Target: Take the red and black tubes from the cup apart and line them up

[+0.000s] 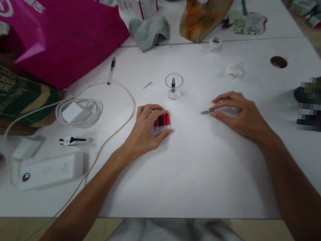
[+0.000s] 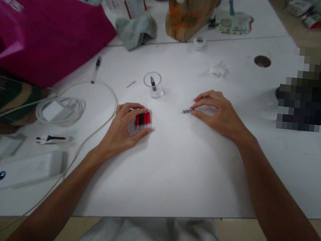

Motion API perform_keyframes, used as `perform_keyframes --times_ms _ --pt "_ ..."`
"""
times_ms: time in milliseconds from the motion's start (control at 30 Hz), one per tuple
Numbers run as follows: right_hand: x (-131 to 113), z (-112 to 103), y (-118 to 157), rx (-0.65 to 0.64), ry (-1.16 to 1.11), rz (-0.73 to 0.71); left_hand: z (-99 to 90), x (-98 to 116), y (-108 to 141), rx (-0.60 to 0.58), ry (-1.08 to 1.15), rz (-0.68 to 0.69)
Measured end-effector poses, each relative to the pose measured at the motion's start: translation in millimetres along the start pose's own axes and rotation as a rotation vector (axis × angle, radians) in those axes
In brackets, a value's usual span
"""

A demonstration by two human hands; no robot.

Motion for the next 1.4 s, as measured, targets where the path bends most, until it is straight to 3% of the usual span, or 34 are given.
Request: perform_keyframes --times_ms 1100,1400 --pt "-2.7 -0.4 -1.0 -0.022 -0.012 0.055 -0.1 -0.7 0.5 -0.007 0.007 -0.005" --pt "-8.6 -3.3 -1.4 0.021 -0.019 0.066 -1.8 -0.3 2.0 0.006 0.013 0.000"
Point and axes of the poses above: each hand's wrist, its own y-axis away from the middle knuckle, its own z-axis out of the palm, x = y × z, the point moved 2 cm from there along -y, towards the middle knuckle, and after that the axes turned 14 degrees about -z, right-handed, at the moved point
